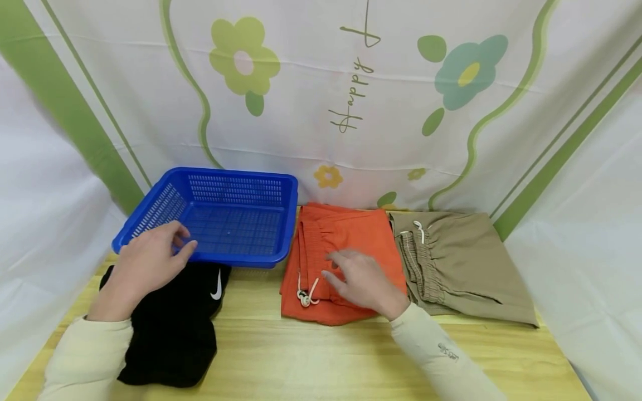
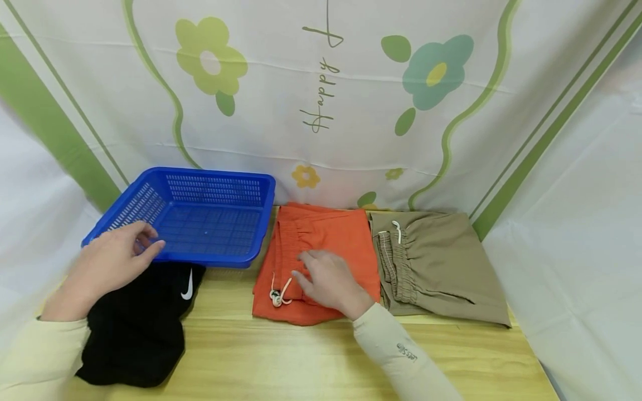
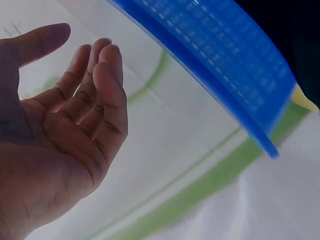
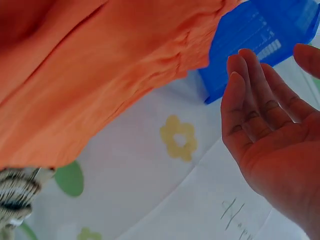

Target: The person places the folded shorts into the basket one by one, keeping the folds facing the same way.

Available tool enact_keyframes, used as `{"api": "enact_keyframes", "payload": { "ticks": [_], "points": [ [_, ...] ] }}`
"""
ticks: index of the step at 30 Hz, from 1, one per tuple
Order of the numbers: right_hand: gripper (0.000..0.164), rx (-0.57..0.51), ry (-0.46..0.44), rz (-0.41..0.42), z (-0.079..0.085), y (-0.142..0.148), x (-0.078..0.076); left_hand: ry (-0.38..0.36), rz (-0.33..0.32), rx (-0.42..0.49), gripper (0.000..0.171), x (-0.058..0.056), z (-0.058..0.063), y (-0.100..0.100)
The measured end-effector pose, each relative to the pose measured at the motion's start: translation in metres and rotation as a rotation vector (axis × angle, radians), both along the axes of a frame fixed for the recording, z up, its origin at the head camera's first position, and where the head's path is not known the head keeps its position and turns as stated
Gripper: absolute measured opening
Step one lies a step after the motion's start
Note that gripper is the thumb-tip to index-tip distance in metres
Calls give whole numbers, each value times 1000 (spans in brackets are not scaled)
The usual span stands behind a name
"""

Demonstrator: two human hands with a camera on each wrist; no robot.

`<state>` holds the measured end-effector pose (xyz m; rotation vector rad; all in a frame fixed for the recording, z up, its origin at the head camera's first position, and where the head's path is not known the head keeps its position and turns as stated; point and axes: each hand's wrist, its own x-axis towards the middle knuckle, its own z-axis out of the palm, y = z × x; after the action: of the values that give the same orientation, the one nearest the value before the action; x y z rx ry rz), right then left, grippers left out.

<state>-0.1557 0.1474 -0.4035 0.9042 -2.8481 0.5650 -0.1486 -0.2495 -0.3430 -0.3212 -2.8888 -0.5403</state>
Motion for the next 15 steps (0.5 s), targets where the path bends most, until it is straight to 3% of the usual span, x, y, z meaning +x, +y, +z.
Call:
{"api": "enact_keyframes", "payload": {
  "ticks": [6,15],
  "points": [
    [35,5,-4,81,-5,-22,5,24,56,27,24,2,-2,-27],
    [30,-1,-46,155,-8,-49,10,-35,147,83,37,5,-7,-68]
  ]
}}
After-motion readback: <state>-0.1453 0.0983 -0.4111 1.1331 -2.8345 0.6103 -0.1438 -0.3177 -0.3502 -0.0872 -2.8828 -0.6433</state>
